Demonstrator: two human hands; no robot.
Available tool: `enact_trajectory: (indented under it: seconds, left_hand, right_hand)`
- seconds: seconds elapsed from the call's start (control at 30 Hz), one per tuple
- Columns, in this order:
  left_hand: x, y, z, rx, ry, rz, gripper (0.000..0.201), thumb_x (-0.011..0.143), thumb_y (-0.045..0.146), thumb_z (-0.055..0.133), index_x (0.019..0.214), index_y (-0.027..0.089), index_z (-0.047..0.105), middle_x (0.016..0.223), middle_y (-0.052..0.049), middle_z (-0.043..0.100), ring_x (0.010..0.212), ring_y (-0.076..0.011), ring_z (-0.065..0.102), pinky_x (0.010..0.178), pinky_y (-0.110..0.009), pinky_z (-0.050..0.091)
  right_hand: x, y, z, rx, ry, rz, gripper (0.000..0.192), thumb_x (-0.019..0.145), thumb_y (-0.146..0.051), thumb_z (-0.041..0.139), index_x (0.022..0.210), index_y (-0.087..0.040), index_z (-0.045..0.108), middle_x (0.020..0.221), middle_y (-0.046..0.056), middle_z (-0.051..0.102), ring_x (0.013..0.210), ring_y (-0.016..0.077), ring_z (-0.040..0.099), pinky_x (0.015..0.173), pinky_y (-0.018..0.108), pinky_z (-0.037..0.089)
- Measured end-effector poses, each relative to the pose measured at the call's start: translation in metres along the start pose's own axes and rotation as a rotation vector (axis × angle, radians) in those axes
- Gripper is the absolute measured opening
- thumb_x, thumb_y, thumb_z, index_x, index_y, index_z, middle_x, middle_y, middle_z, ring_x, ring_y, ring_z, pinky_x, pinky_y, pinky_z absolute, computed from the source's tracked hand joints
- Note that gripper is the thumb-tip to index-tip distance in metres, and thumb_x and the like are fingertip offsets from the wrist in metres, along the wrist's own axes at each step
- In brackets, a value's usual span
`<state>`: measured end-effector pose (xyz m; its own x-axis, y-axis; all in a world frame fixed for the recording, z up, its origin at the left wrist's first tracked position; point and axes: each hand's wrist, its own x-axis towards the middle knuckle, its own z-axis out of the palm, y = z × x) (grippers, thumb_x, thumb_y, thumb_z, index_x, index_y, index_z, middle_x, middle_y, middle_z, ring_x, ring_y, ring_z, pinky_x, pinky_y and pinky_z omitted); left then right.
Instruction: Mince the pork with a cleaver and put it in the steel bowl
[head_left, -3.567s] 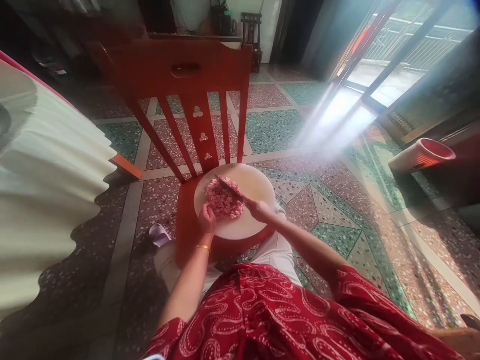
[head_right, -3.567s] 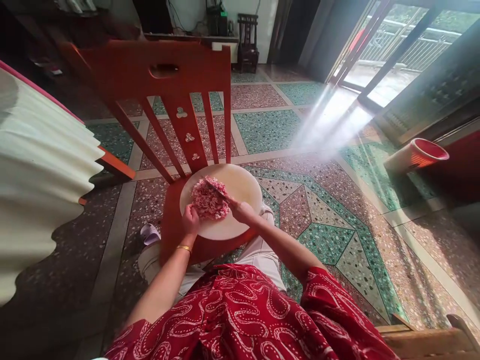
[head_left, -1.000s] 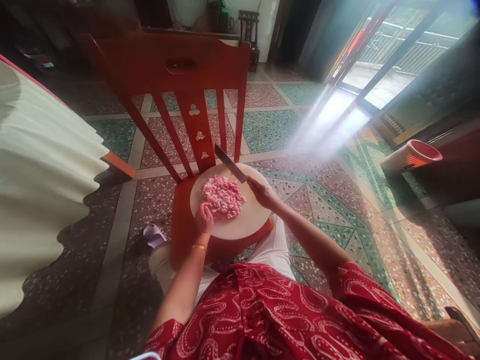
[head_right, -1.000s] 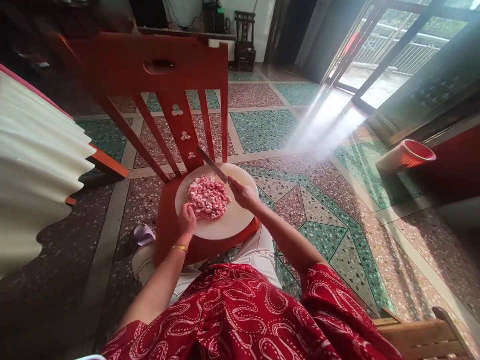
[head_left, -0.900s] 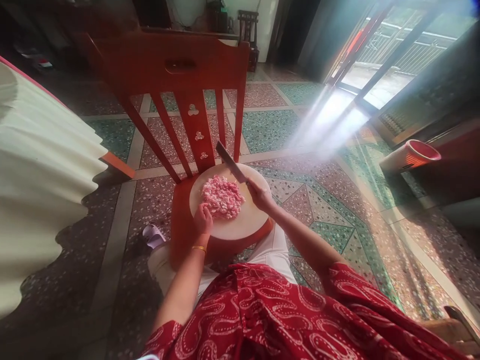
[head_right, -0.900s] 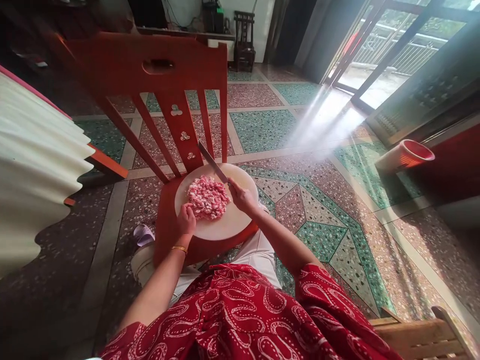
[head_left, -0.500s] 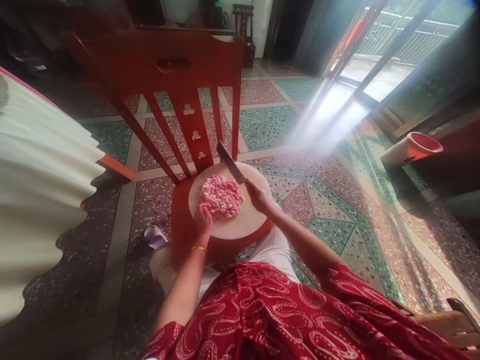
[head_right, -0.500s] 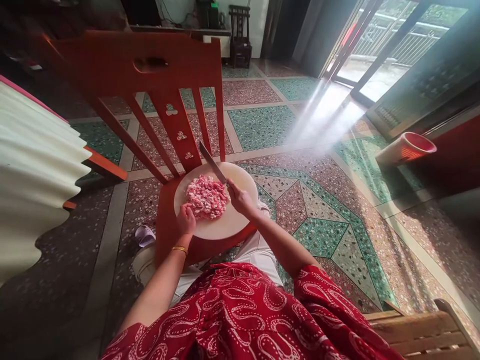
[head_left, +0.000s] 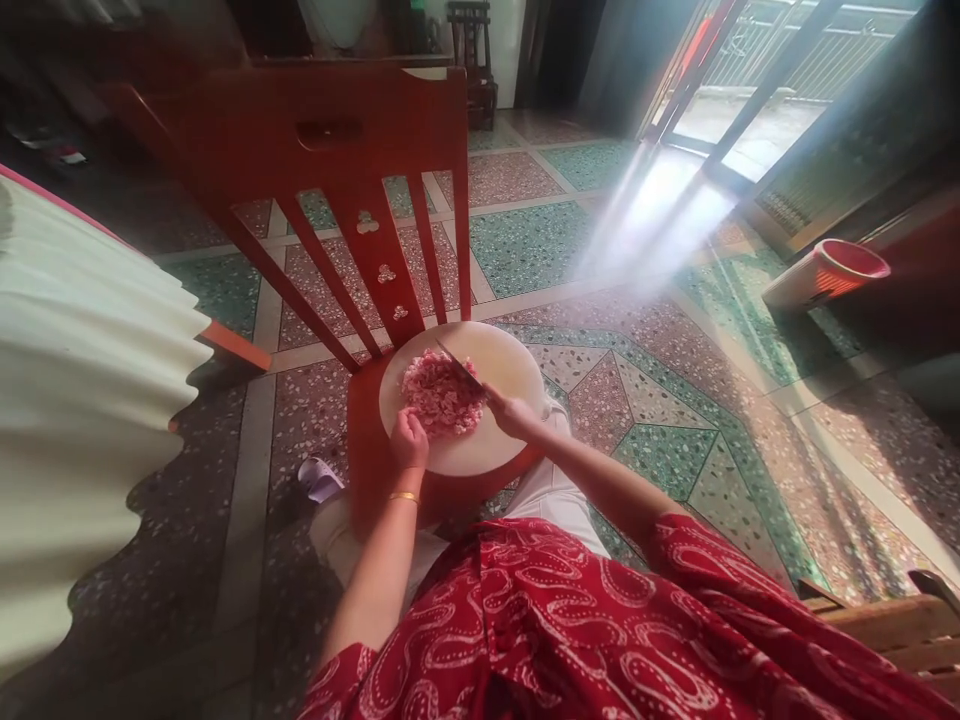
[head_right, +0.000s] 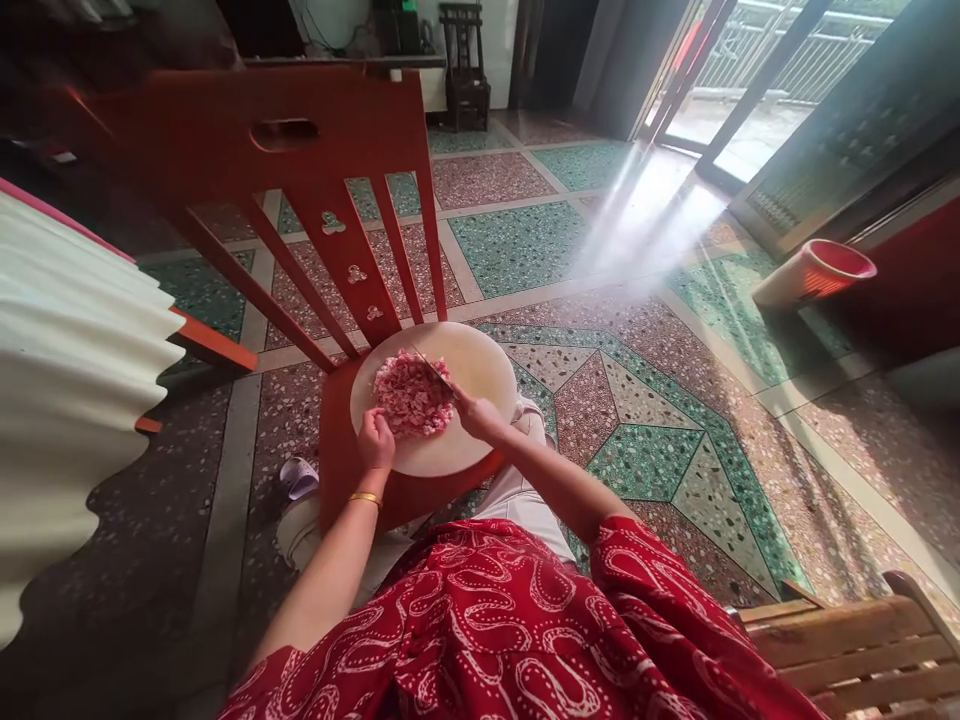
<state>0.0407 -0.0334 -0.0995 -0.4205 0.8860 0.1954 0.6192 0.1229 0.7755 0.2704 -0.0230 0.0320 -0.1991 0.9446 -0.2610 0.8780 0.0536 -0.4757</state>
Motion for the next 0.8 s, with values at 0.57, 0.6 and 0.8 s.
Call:
enact_trajectory:
  seconds: [0.57, 0.6, 0.8]
  left_hand:
    - [0.001, 0.0, 0.0, -0.019, -0.031, -0.008, 0.024, 0.089, 0.023, 0.038, 0.098, 0.016, 0.059, 0.094, -0.009, 0.068, 0.083, -0.0185, 0.063, 0.073, -0.028, 0.046]
    - [0.001, -0.001, 0.001, -0.021, -0.017, 0.003, 0.024, 0.089, 0.022, 0.037, 0.098, 0.016, 0.059, 0.095, -0.01, 0.068, 0.084, -0.0186, 0.063, 0.074, -0.028, 0.046]
    - [0.001, -0.002, 0.002, -0.025, 0.011, -0.003, 0.025, 0.088, 0.022, 0.038, 0.098, 0.016, 0.06, 0.096, -0.011, 0.068, 0.084, -0.0192, 0.063, 0.073, -0.029, 0.046]
  right_hand:
    - [-0.004, 0.008, -0.018, 0.247, 0.236, -0.247, 0.047, 0.099, -0.03, 0.036, 0.146, -0.027, 0.038, 0.127, 0.003, 0.063, 0.115, 0.0203, 0.061, 0.093, 0.029, 0.049]
    - [-0.004, 0.007, -0.02, 0.258, 0.264, -0.262, 0.048, 0.1, -0.031, 0.035, 0.147, -0.026, 0.036, 0.127, 0.003, 0.063, 0.116, 0.0198, 0.06, 0.093, 0.029, 0.049]
    - [-0.003, 0.01, 0.0, 0.14, 0.06, -0.03, 0.045, 0.097, -0.024, 0.04, 0.142, -0.019, 0.046, 0.119, 0.008, 0.067, 0.107, 0.0238, 0.065, 0.091, 0.032, 0.05]
